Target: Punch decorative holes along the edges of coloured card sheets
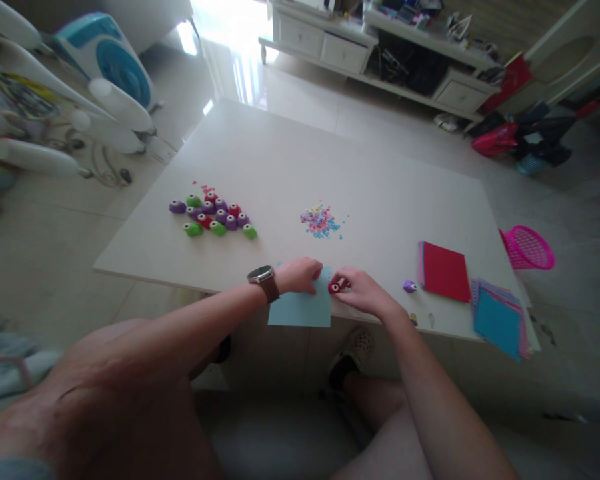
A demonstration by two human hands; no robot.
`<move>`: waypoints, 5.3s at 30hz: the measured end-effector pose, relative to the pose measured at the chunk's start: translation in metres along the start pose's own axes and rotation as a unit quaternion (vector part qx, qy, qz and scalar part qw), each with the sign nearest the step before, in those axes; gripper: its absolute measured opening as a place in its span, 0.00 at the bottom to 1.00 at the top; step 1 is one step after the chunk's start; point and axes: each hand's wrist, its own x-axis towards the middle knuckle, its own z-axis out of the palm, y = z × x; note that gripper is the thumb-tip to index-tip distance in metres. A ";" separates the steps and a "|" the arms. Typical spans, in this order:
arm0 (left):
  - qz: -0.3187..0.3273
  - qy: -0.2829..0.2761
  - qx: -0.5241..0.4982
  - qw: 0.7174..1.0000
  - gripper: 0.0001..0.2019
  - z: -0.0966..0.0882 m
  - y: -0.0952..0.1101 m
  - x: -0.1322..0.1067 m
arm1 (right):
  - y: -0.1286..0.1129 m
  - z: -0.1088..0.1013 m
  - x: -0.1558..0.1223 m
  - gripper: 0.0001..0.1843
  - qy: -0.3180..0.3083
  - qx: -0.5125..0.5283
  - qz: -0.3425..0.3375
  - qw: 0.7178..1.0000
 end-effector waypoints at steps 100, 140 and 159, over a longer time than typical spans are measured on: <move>-0.017 -0.051 0.128 0.990 0.18 -0.005 0.022 0.006 | -0.009 -0.013 0.003 0.14 -0.018 -0.129 0.150 0.980; -0.049 0.112 -0.080 0.989 0.14 -0.045 -0.007 0.004 | -0.012 -0.001 0.010 0.22 0.178 0.008 -0.046 0.983; -0.168 0.078 0.163 0.969 0.13 -0.066 -0.062 -0.034 | -0.006 0.008 0.013 0.07 0.076 -0.098 -0.017 0.992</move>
